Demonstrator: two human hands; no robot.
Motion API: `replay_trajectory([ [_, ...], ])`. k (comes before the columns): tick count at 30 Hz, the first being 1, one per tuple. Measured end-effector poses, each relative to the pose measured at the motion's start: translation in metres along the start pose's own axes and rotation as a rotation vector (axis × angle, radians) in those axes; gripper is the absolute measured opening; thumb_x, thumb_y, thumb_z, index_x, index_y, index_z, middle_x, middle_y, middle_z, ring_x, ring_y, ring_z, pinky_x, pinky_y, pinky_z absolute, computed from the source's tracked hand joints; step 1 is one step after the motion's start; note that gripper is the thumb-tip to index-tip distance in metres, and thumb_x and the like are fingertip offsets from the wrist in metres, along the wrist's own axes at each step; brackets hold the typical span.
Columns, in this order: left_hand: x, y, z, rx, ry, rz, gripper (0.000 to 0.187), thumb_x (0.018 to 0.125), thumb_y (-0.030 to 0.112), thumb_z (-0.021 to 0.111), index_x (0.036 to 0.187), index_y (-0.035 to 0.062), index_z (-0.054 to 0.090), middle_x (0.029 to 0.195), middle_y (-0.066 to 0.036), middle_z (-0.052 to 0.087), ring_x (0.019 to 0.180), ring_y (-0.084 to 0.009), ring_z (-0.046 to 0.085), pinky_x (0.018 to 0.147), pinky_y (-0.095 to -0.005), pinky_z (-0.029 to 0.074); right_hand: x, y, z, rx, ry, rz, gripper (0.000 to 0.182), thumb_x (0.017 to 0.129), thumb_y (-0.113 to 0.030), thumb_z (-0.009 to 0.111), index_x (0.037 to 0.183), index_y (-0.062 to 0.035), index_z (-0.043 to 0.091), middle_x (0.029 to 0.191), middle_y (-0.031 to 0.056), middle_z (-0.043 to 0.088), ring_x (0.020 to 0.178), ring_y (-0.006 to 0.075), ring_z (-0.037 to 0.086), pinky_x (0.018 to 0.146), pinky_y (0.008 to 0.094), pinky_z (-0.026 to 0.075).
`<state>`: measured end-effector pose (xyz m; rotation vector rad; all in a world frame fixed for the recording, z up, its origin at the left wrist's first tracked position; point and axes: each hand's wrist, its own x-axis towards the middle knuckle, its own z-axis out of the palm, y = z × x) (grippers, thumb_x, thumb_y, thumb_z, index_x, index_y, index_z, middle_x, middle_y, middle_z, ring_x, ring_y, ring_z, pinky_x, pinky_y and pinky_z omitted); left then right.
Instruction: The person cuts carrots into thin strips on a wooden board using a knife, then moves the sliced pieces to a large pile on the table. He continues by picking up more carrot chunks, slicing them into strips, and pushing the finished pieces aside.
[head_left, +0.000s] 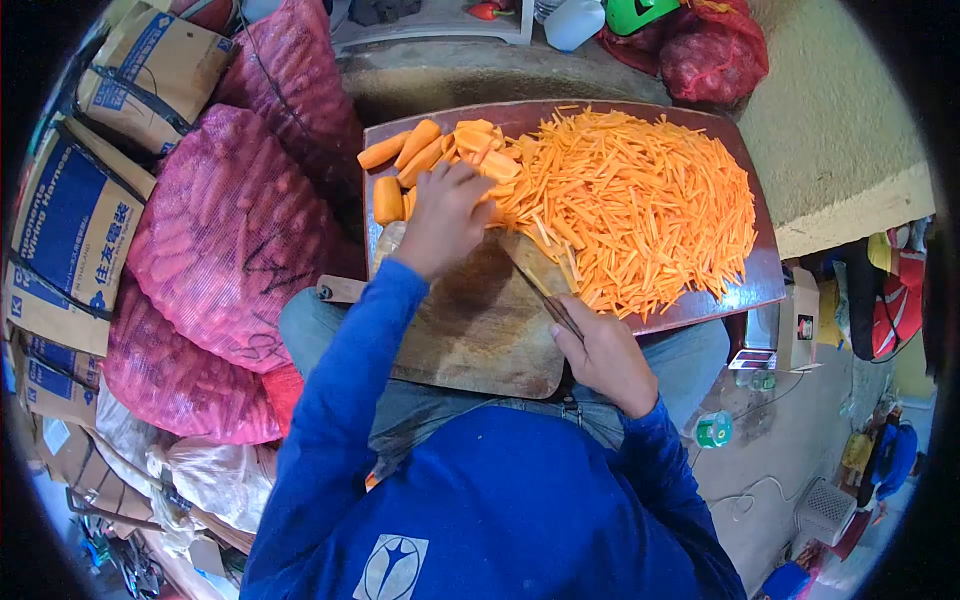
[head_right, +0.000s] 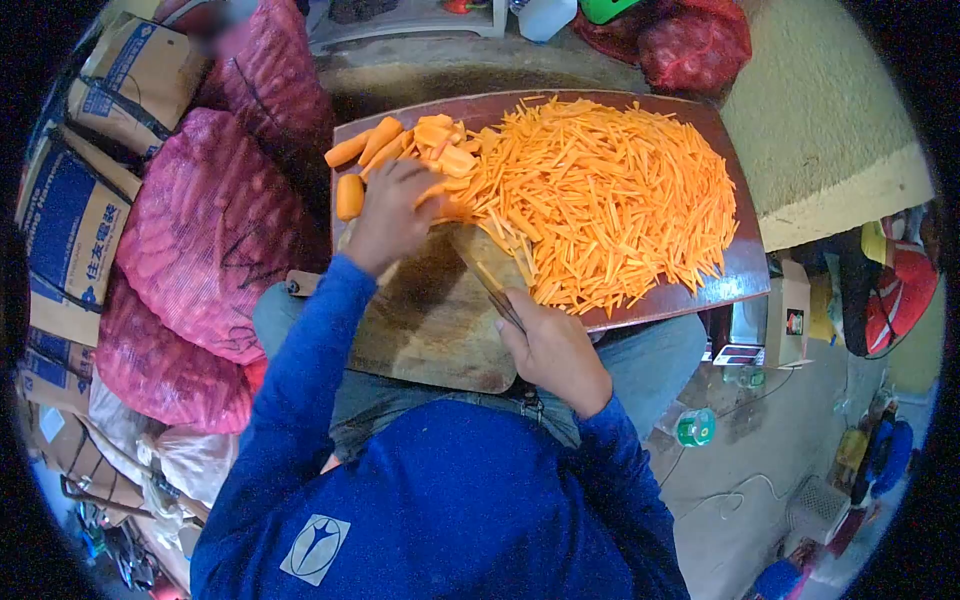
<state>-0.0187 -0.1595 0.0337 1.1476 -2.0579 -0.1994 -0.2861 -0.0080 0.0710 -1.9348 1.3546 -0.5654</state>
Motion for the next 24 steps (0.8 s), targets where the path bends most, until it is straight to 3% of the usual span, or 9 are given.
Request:
replay_trajectory([
  [2,0.037,-0.011,0.012,0.3,-0.125,0.183,0.024,0.086,0.013,0.077,0.11,0.0111,0.078,0.119,-0.008,0.071,0.124,-0.0317,0.061,0.104,-0.0531,0.043,0.0,0.004,0.003,0.01,0.016,-0.006,0.034,0.105,-0.022,0.066,0.132,-0.0028,0.062,0.087,0.0319,0.07,0.082,0.0523,0.071,0.072,0.0595,0.056],
  [3,0.05,-0.018,0.018,0.298,-0.126,0.194,0.024,0.086,0.013,0.077,0.11,0.0111,0.078,0.119,-0.008,0.071,0.124,-0.0317,0.061,0.104,-0.0531,0.043,0.0,0.005,0.003,0.017,0.027,-0.014,0.034,0.105,-0.022,0.066,0.132,-0.0029,0.062,0.086,0.0319,0.07,0.082,0.0521,0.071,0.072,0.0596,0.056],
  [5,0.067,-0.028,0.032,0.57,-0.342,0.298,0.025,0.085,0.013,0.074,0.11,0.0124,0.079,0.12,-0.006,0.072,0.126,-0.0313,0.06,0.108,-0.0599,0.04,-0.001,0.005,0.002,0.037,0.043,0.01,0.034,0.105,-0.023,0.065,0.132,-0.0029,0.062,0.086,0.0319,0.07,0.082,0.0521,0.071,0.072,0.0597,0.056],
  [10,0.074,-0.03,0.03,0.54,-0.448,0.348,0.021,0.087,0.01,0.071,0.106,0.0139,0.079,0.117,-0.003,0.072,0.124,-0.0278,0.061,0.113,-0.0622,0.036,-0.003,0.009,0.003,0.061,0.068,0.048,0.033,0.105,-0.023,0.065,0.132,-0.0036,0.062,0.087,0.0318,0.07,0.083,0.0518,0.071,0.073,0.06,0.056],
  [13,0.06,-0.026,0.015,0.446,-0.373,0.31,0.019,0.085,0.008,0.072,0.101,0.0144,0.078,0.11,-0.002,0.071,0.119,-0.0266,0.062,0.114,-0.0601,0.035,-0.003,0.004,0.001,0.089,0.024,0.041,0.038,0.105,-0.021,0.067,0.136,-0.001,0.065,0.091,0.0304,0.071,0.085,0.0495,0.073,0.074,0.0528,0.056],
  [15,0.046,-0.019,0.004,0.341,-0.106,0.382,0.018,0.082,0.007,0.073,0.098,0.0141,0.076,0.105,-0.002,0.069,0.111,-0.0263,0.064,0.112,-0.0564,0.035,-0.003,0.003,0.0,0.068,0.06,0.045,0.036,0.105,-0.021,0.067,0.136,-0.0011,0.065,0.09,0.0292,0.071,0.085,0.0491,0.072,0.075,0.0518,0.056],
  [18,0.005,0.011,-0.022,0.279,0.066,0.272,0.02,0.08,0.005,0.073,0.098,0.0128,0.075,0.103,-0.003,0.068,0.104,-0.0264,0.065,0.106,-0.0529,0.038,-0.002,0.008,0.0,0.117,0.042,0.051,0.034,0.106,-0.021,0.065,0.135,-0.0053,0.063,0.09,0.0302,0.071,0.087,0.051,0.072,0.075,0.0576,0.056],
  [20,-0.035,0.03,-0.032,0.216,0.072,0.224,0.024,0.08,0.003,0.072,0.102,0.0122,0.076,0.104,-0.004,0.067,0.1,-0.0265,0.065,0.1,-0.0508,0.04,-0.002,0.01,-0.001,0.146,0.06,0.05,0.034,0.106,-0.021,0.066,0.135,-0.005,0.063,0.09,0.0304,0.07,0.087,0.0511,0.072,0.074,0.0574,0.056],
  [24,-0.117,0.062,-0.031,0.162,-0.115,0.155,0.03,0.079,0.004,0.074,0.109,0.0096,0.074,0.106,-0.007,0.067,0.099,-0.0272,0.065,0.098,-0.0502,0.042,-0.001,0.001,-0.003,0.14,0.035,0.05,0.031,0.106,-0.021,0.066,0.131,-0.0034,0.063,0.091,0.0306,0.07,0.087,0.0521,0.071,0.074,0.0575,0.055],
])
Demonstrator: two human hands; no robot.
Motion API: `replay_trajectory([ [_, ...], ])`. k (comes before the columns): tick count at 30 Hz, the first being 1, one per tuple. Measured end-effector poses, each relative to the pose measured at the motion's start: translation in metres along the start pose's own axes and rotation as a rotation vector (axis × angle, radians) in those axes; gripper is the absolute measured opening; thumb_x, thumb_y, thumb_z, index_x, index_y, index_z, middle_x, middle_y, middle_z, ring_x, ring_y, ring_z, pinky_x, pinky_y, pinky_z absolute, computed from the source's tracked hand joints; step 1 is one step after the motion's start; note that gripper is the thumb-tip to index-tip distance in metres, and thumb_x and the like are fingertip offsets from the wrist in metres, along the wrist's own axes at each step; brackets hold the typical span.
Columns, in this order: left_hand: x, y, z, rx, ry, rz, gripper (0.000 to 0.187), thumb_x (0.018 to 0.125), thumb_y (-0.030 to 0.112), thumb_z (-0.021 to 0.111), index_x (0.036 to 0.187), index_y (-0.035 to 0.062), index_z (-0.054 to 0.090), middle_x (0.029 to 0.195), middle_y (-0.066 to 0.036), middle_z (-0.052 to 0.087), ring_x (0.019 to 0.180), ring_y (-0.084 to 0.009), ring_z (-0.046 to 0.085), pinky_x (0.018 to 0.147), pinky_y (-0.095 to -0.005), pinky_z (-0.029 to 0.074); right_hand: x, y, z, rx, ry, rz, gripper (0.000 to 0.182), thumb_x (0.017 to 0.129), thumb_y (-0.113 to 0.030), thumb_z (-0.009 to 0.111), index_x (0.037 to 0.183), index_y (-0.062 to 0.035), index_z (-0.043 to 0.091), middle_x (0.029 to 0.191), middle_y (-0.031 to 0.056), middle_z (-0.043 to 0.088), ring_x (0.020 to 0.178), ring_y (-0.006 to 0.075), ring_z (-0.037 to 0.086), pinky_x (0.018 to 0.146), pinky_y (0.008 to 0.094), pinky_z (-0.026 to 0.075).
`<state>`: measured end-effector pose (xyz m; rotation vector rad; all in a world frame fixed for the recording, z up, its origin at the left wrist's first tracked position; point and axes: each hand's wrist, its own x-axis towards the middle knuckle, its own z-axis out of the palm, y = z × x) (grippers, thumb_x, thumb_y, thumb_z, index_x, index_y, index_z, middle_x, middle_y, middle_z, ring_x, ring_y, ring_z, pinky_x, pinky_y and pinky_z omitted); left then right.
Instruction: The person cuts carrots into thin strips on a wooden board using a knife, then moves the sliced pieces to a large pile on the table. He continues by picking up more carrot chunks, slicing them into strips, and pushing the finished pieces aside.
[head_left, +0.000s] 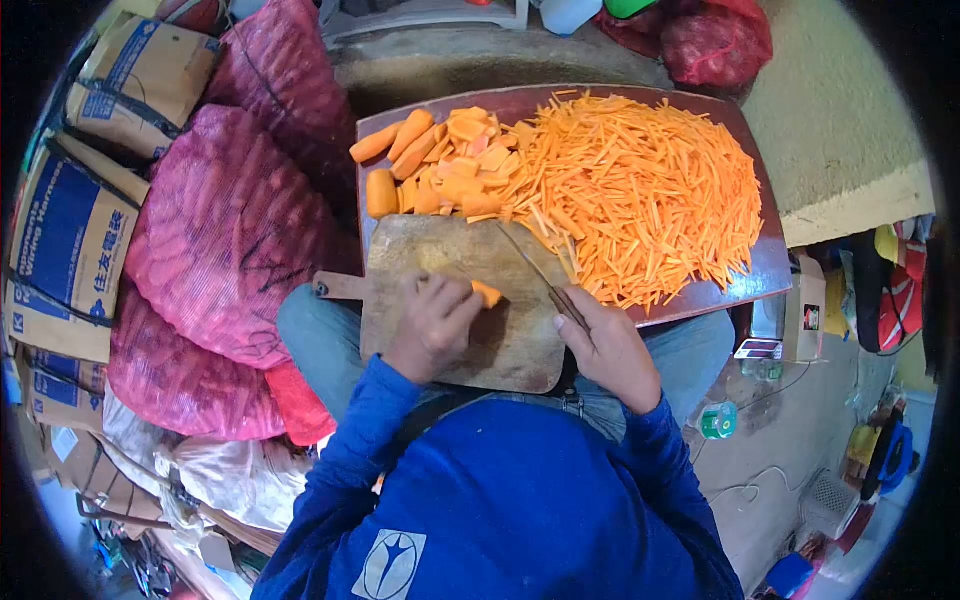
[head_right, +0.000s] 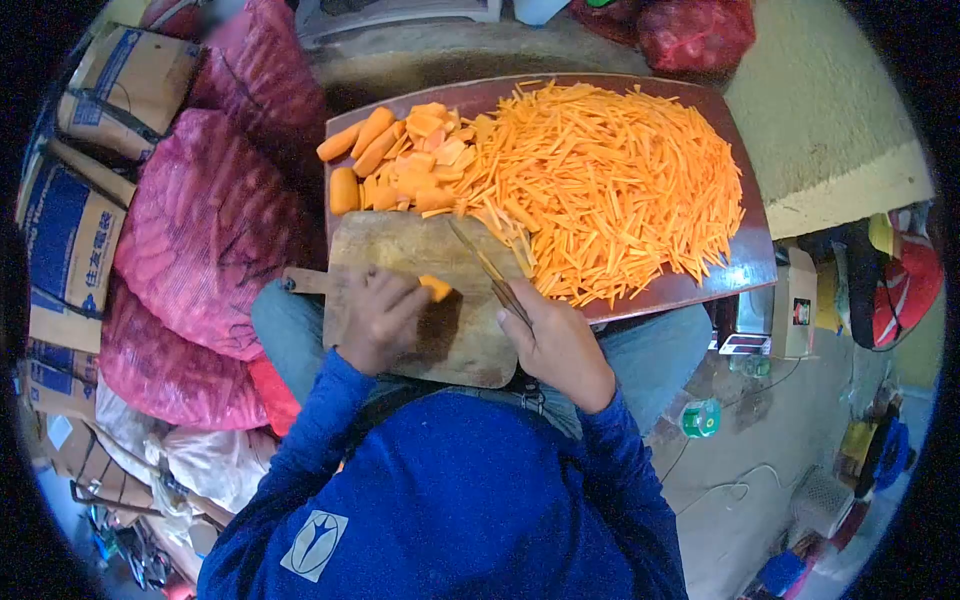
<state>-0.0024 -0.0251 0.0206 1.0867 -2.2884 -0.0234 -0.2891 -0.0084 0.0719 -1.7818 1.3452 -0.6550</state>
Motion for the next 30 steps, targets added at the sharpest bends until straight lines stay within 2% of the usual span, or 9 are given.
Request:
replay_trajectory([
  [5,-0.023,0.022,-0.001,-0.061,-0.04,-0.11,0.034,0.081,0.009,0.079,0.114,0.0093,0.073,0.111,-0.009,0.067,0.1,-0.0295,0.064,0.098,-0.0505,0.042,-0.008,-0.01,0.008,-0.035,-0.142,-0.043,0.031,0.106,-0.022,0.065,0.129,-0.002,0.061,0.095,0.0312,0.071,0.088,0.0531,0.071,0.074,0.0583,0.055],
  [8,-0.024,0.026,0.003,-0.114,-0.002,-0.233,0.034,0.084,0.012,0.081,0.116,0.0099,0.073,0.114,-0.01,0.066,0.105,-0.0314,0.063,0.098,-0.0506,0.042,-0.011,-0.019,0.016,-0.041,-0.189,-0.031,0.034,0.106,-0.023,0.065,0.132,-0.0016,0.059,0.096,0.0314,0.071,0.089,0.0532,0.071,0.075,0.0595,0.055],
  [10,-0.021,0.028,0.004,-0.115,-0.086,-0.286,0.034,0.086,0.015,0.083,0.118,0.0093,0.073,0.117,-0.012,0.065,0.112,-0.0333,0.061,0.098,-0.0505,0.042,-0.015,-0.021,0.019,-0.054,-0.212,-0.001,0.037,0.106,-0.024,0.065,0.134,-0.0017,0.057,0.096,0.0314,0.071,0.09,0.0532,0.071,0.075,0.0603,0.055],
  [14,-0.029,0.026,0.014,-0.082,-0.061,-0.24,0.039,0.084,0.016,0.083,0.121,0.0098,0.074,0.12,-0.013,0.064,0.117,-0.0351,0.059,0.099,-0.0518,0.042,-0.029,-0.027,0.018,-0.083,-0.225,-0.045,0.04,0.106,-0.024,0.066,0.137,-0.0002,0.056,0.098,0.0302,0.073,0.088,0.0512,0.073,0.072,0.0598,0.056],
  [19,-0.03,0.028,0.012,0.002,-0.126,-0.178,0.042,0.087,0.017,0.077,0.127,0.0043,0.073,0.13,-0.016,0.063,0.121,-0.0358,0.057,0.104,-0.0547,0.041,-0.03,-0.033,0.021,-0.139,-0.229,-0.073,0.044,0.105,-0.023,0.068,0.139,0.0007,0.055,0.102,0.0297,0.075,0.087,0.0497,0.074,0.07,0.058,0.058],
  [21,-0.03,0.027,0.015,0.014,-0.136,-0.159,0.041,0.088,0.017,0.076,0.127,0.0032,0.074,0.131,-0.015,0.063,0.122,-0.0353,0.058,0.104,-0.0546,0.041,-0.03,-0.046,0.018,-0.17,-0.24,-0.021,0.04,0.102,-0.015,0.071,0.138,-0.0022,0.059,0.103,0.0295,0.073,0.093,0.0506,0.072,0.076,0.0554,0.058],
  [28,-0.028,0.027,0.011,-0.011,-0.163,-0.155,0.039,0.089,0.018,0.074,0.125,0.0024,0.075,0.131,-0.014,0.065,0.121,-0.0336,0.058,0.105,-0.0534,0.041,-0.013,-0.039,0.029,-0.173,-0.297,0.054,0.04,0.103,-0.018,0.068,0.138,-0.0009,0.056,0.101,0.0309,0.073,0.096,0.0497,0.072,0.078,0.0553,0.058],
  [30,-0.028,0.028,0.013,-0.029,-0.138,-0.168,0.039,0.089,0.018,0.074,0.124,0.0024,0.075,0.131,-0.013,0.065,0.12,-0.0335,0.058,0.105,-0.053,0.041,0.004,-0.037,0.038,-0.156,-0.285,-0.026,0.038,0.105,-0.018,0.066,0.138,-0.0009,0.056,0.1,0.0306,0.072,0.096,0.0494,0.073,0.078,0.055,0.057],
])
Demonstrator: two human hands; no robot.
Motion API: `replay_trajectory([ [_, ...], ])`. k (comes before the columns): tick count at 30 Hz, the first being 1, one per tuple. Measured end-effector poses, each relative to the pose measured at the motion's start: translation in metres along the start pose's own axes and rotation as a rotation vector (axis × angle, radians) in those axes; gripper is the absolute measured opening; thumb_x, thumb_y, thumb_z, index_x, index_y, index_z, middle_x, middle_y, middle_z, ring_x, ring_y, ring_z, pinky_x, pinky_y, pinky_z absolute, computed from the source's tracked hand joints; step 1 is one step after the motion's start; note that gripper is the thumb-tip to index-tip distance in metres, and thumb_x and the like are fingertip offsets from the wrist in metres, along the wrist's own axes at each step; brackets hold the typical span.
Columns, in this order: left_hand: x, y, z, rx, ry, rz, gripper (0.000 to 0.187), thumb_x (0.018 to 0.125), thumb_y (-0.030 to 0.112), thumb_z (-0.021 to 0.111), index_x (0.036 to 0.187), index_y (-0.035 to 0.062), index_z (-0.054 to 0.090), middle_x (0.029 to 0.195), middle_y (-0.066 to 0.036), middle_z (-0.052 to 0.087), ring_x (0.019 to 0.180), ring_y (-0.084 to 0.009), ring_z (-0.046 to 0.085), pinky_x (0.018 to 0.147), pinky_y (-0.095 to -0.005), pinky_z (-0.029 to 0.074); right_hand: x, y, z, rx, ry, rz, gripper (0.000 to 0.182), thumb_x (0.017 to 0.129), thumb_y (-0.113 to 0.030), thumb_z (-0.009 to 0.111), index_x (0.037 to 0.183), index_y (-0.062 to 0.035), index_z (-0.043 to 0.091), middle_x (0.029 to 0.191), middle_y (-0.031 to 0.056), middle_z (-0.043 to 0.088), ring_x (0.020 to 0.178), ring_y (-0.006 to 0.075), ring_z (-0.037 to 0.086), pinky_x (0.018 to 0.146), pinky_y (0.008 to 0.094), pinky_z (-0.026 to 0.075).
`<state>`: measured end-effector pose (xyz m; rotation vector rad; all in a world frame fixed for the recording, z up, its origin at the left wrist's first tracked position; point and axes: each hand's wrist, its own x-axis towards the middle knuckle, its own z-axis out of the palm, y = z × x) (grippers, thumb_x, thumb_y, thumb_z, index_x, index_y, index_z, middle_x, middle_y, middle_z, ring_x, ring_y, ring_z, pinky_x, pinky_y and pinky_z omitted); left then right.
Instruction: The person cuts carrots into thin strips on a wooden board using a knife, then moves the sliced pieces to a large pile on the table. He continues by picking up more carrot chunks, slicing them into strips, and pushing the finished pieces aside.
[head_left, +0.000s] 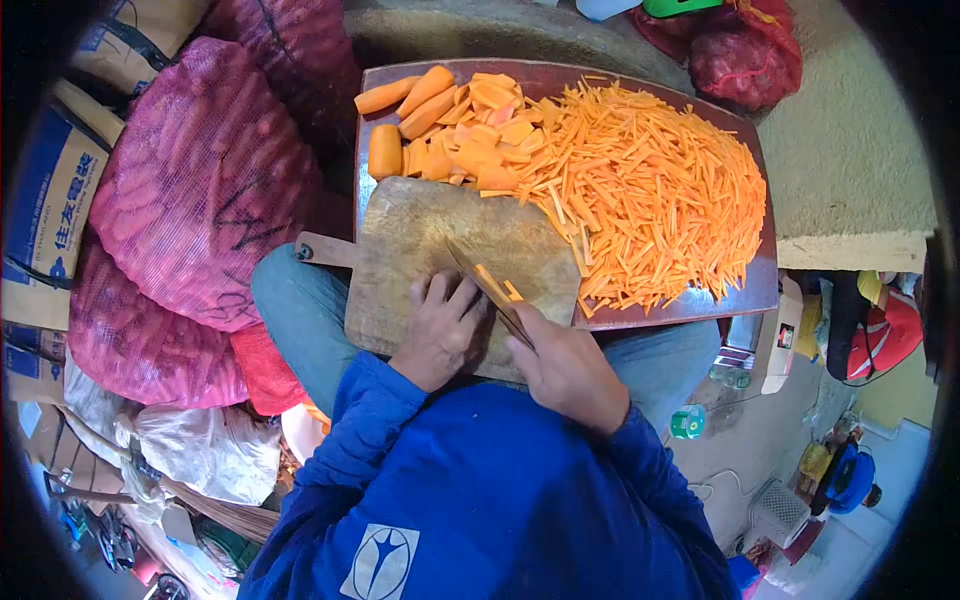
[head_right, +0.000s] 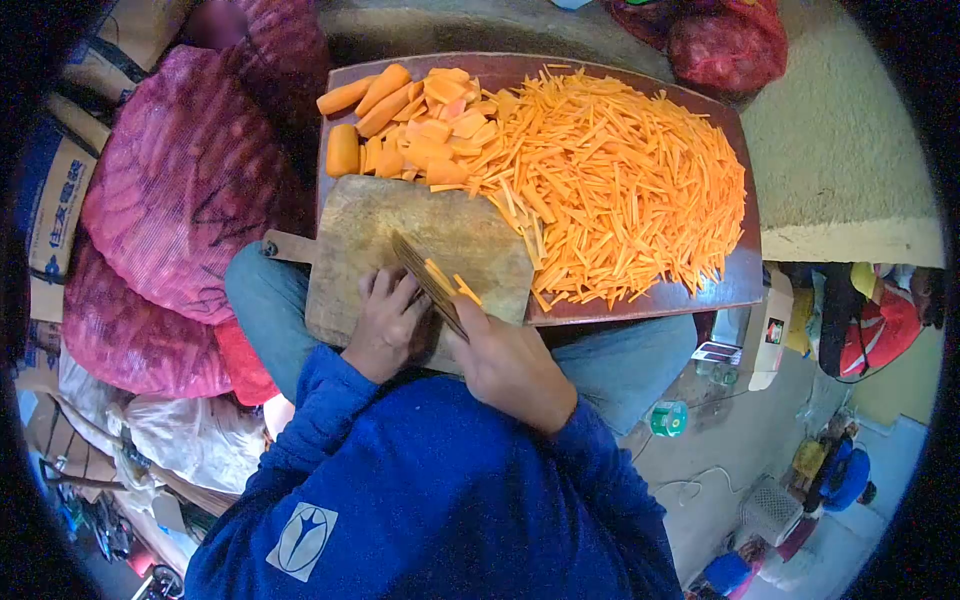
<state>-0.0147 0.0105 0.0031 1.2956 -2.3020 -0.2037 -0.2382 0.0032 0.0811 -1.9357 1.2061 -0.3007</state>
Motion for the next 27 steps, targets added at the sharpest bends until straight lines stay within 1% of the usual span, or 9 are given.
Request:
replay_trajectory([
  [2,0.0,-0.001,0.001,-0.014,0.024,-0.009,0.038,0.089,0.018,0.074,0.124,0.0024,0.075,0.131,-0.013,0.065,0.119,-0.0334,0.058,0.105,-0.0527,0.041,0.0,0.002,-0.001,-0.004,0.007,-0.033,0.039,0.105,-0.02,0.065,0.137,0.0004,0.054,0.096,0.0305,0.072,0.092,0.0496,0.073,0.074,0.0566,0.057],
  [4,-0.003,0.0,0.003,-0.03,0.05,-0.039,0.047,0.078,0.013,0.075,0.124,0.0045,0.077,0.136,-0.016,0.066,0.125,-0.0387,0.058,0.104,-0.0541,0.041,-0.003,0.002,-0.006,-0.009,-0.001,-0.074,0.04,0.106,-0.021,0.065,0.136,0.0017,0.052,0.093,0.0304,0.073,0.088,0.0499,0.073,0.07,0.0582,0.057],
  [8,-0.006,-0.003,0.001,-0.021,-0.038,-0.049,0.047,0.076,0.013,0.078,0.123,0.0049,0.077,0.131,-0.015,0.067,0.119,-0.0375,0.06,0.101,-0.0532,0.042,-0.011,-0.003,0.001,-0.059,-0.009,-0.039,0.043,0.106,-0.02,0.065,0.139,0.0033,0.051,0.092,0.0307,0.072,0.086,0.05,0.072,0.071,0.0575,0.058],
  [13,-0.005,-0.003,0.005,-0.058,0.085,-0.028,0.047,0.074,0.011,0.079,0.121,0.0055,0.077,0.124,-0.015,0.067,0.113,-0.0366,0.061,0.1,-0.0532,0.042,0.009,-0.004,-0.001,-0.05,-0.025,-0.063,0.046,0.105,-0.019,0.066,0.141,0.004,0.051,0.096,0.0304,0.072,0.085,0.0482,0.073,0.07,0.0562,0.059],
  [14,-0.005,-0.004,0.006,-0.055,0.087,-0.033,0.047,0.074,0.011,0.079,0.121,0.0055,0.077,0.124,-0.015,0.067,0.113,-0.0366,0.061,0.1,-0.0532,0.042,0.0,-0.008,-0.005,-0.052,0.006,-0.084,0.044,0.104,-0.017,0.067,0.141,0.0028,0.053,0.099,0.0296,0.073,0.087,0.0493,0.073,0.073,0.0558,0.058],
  [16,-0.006,-0.004,0.005,-0.099,0.089,-0.03,0.039,0.084,0.013,0.074,0.122,0.0017,0.075,0.126,-0.014,0.066,0.111,-0.0345,0.059,0.104,-0.0519,0.041,-0.008,-0.011,-0.005,-0.054,0.019,-0.109,0.043,0.103,-0.014,0.067,0.141,0.0016,0.056,0.101,0.0289,0.073,0.09,0.0503,0.073,0.075,0.0553,0.057],
  [18,-0.007,-0.006,-0.001,-0.103,0.058,-0.035,0.039,0.084,0.013,0.076,0.122,0.0012,0.075,0.126,-0.014,0.066,0.11,-0.0344,0.059,0.103,-0.0519,0.041,-0.013,-0.01,-0.002,-0.065,-0.018,0.004,0.042,0.103,-0.013,0.068,0.141,0.0032,0.056,0.101,0.0293,0.073,0.088,0.0508,0.072,0.075,0.0555,0.057],
  [21,-0.006,-0.004,0.001,-0.113,0.041,-0.031,0.039,0.083,0.012,0.078,0.121,0.0004,0.074,0.125,-0.014,0.067,0.107,-0.0342,0.06,0.103,-0.0517,0.041,0.005,-0.007,0.008,-0.049,0.039,-0.08,0.041,0.103,-0.013,0.067,0.14,0.003,0.057,0.102,0.0301,0.073,0.091,0.0505,0.073,0.076,0.0547,0.058],
  [27,-0.004,-0.005,-0.001,-0.118,0.136,-0.022,0.039,0.081,0.01,0.079,0.119,0.0005,0.074,0.121,-0.013,0.067,0.108,-0.0338,0.061,0.104,-0.0517,0.041,-0.011,-0.011,-0.005,-0.01,-0.031,0.0,0.043,0.104,-0.014,0.066,0.142,0.0038,0.055,0.101,0.0311,0.073,0.088,0.0518,0.071,0.074,0.0561,0.057],
])
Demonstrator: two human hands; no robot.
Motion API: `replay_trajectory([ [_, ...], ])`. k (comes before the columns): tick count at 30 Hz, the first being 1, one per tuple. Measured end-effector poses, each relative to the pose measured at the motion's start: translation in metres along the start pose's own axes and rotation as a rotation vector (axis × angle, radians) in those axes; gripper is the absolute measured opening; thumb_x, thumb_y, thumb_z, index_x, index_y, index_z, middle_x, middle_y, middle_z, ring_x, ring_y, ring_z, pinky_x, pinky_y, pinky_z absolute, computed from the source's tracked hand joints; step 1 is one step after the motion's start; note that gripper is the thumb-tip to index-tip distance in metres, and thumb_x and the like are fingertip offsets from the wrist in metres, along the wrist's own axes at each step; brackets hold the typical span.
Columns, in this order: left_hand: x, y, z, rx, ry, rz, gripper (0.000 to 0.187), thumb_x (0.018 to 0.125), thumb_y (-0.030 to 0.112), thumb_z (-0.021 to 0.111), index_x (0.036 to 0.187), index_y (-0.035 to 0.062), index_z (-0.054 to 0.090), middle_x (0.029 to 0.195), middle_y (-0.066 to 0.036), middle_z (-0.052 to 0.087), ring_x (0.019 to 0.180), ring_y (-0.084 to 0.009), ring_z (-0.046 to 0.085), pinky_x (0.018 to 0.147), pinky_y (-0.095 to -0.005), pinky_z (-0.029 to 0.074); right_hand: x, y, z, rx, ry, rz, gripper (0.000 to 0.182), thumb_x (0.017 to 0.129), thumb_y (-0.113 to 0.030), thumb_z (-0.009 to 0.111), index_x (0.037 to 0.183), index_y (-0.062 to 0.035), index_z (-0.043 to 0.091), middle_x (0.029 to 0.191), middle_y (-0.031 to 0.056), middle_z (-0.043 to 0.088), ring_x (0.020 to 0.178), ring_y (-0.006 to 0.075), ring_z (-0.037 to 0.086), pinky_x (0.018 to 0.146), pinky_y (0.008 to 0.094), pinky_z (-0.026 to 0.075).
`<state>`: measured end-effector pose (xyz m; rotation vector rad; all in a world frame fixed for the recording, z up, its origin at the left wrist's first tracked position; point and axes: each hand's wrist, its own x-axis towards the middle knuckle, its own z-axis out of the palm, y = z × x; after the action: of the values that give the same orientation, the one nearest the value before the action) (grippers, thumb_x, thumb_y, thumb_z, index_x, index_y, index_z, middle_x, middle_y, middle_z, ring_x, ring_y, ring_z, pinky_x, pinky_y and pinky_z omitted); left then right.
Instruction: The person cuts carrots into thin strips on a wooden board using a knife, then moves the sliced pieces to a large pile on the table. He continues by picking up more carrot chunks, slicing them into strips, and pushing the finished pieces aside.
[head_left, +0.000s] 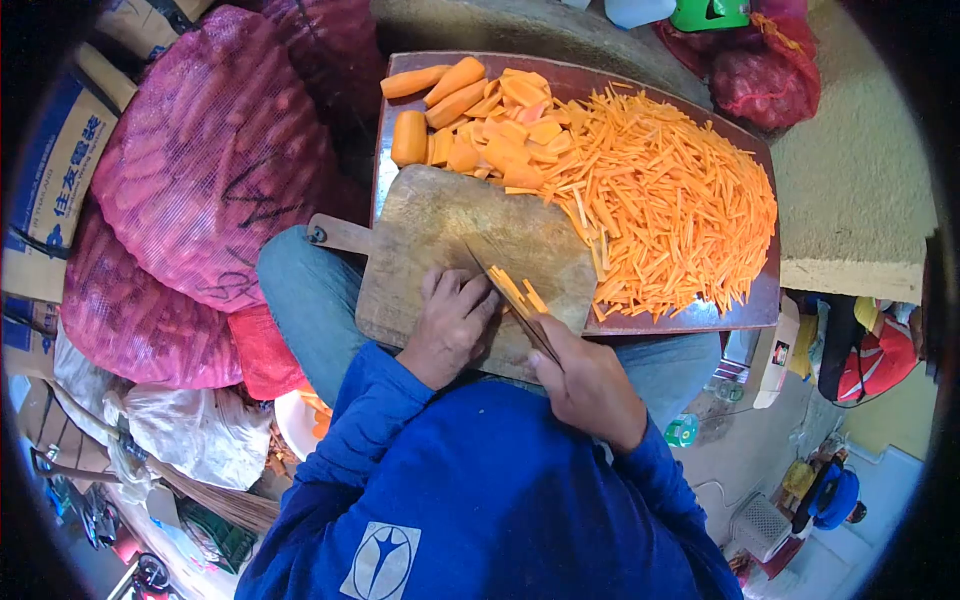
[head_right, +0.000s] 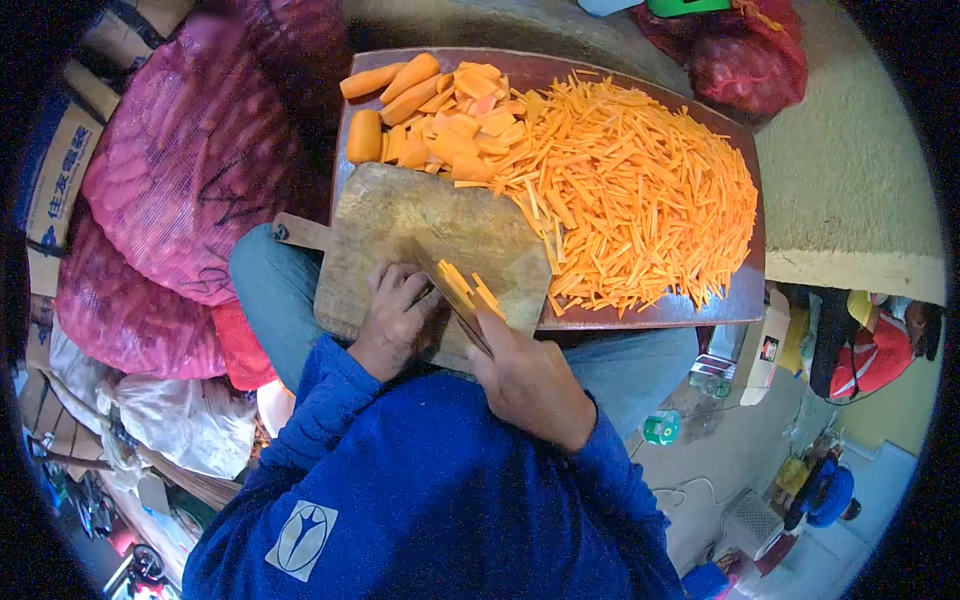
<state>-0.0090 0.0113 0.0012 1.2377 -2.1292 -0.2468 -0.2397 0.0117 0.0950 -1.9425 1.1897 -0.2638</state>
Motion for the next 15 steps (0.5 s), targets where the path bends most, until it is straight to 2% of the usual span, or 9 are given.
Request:
replay_trajectory([
  [4,-0.004,-0.004,0.003,-0.052,-0.019,0.008,0.042,0.078,0.009,0.08,0.119,0.0016,0.073,0.119,-0.013,0.067,0.112,-0.0334,0.061,0.105,-0.0523,0.041,0.006,0.002,0.012,-0.044,0.02,0.033,0.042,0.104,-0.014,0.066,0.141,0.003,0.056,0.1,0.0307,0.073,0.088,0.0523,0.071,0.074,0.056,0.056],
  [7,-0.005,-0.003,0.002,-0.031,-0.033,-0.012,0.043,0.077,0.009,0.08,0.12,0.0018,0.073,0.117,-0.012,0.067,0.112,-0.0332,0.061,0.104,-0.0523,0.041,0.023,0.003,0.011,0.043,0.007,-0.006,0.042,0.104,-0.015,0.066,0.142,0.0016,0.056,0.102,0.0308,0.073,0.093,0.0519,0.072,0.076,0.0549,0.057],
  [9,-0.004,-0.002,0.0,-0.003,-0.015,-0.015,0.043,0.078,0.009,0.08,0.119,0.0021,0.073,0.116,-0.012,0.067,0.112,-0.0329,0.061,0.103,-0.0525,0.04,0.023,0.002,0.006,0.018,0.025,-0.08,0.036,0.106,-0.018,0.064,0.134,0.0019,0.053,0.096,0.0306,0.073,0.088,0.0508,0.073,0.069,0.0573,0.057],
  [12,-0.006,0.0,0.001,0.008,0.001,-0.054,0.041,0.079,0.009,0.08,0.118,0.0026,0.072,0.114,-0.011,0.067,0.112,-0.0322,0.061,0.099,-0.0527,0.04,0.0,-0.005,0.0,-0.001,0.041,-0.056,0.031,0.107,-0.018,0.063,0.128,0.0015,0.053,0.095,0.031,0.072,0.087,0.0518,0.072,0.07,0.0586,0.056],
  [15,-0.007,-0.001,0.0,-0.023,-0.012,-0.059,0.038,0.08,0.008,0.08,0.118,0.0031,0.073,0.114,-0.011,0.067,0.111,-0.0315,0.061,0.096,-0.0525,0.04,0.007,0.0,0.016,-0.046,0.071,-0.049,0.032,0.106,-0.018,0.064,0.129,0.0018,0.054,0.093,0.0317,0.072,0.089,0.0521,0.072,0.071,0.0585,0.057],
])
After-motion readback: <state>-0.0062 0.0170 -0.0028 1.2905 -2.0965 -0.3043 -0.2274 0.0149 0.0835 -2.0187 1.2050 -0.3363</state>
